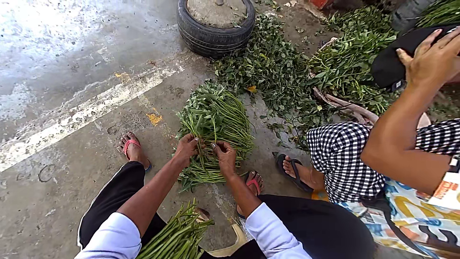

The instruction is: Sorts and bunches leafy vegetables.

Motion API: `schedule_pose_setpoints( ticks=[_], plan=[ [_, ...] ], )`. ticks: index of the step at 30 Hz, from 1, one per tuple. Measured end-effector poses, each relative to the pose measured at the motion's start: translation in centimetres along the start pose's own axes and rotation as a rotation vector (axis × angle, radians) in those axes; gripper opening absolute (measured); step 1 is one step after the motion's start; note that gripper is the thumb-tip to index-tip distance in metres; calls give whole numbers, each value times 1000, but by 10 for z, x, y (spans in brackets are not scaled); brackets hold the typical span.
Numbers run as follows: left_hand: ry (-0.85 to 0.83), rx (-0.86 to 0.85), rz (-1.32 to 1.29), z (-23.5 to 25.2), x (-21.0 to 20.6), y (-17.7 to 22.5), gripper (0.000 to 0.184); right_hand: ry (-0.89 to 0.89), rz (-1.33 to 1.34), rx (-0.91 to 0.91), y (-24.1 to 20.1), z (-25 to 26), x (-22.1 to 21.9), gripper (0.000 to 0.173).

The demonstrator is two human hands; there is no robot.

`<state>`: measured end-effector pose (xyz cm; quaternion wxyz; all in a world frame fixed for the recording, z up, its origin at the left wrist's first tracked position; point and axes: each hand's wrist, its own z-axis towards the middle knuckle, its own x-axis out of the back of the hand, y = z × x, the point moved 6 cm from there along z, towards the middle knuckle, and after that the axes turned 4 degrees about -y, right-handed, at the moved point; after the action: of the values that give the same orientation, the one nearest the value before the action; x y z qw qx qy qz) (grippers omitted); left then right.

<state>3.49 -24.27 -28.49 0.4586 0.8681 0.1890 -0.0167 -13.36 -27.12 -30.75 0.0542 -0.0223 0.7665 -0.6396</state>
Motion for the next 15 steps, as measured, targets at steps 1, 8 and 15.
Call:
schedule_pose_setpoints(
  ticks=[1,8,15],
  plan=[
    [21,10,-10,1,2,-1,19,31,8,7,-2,4,3,18],
    [-144,72,-64,-1,-16,-12,19,-205,-241,108,-11,18,-14,19],
    [-3,17,-183,3,-5,-8,18,-440,-390,194,-27,76,-2,18]
  ],
)
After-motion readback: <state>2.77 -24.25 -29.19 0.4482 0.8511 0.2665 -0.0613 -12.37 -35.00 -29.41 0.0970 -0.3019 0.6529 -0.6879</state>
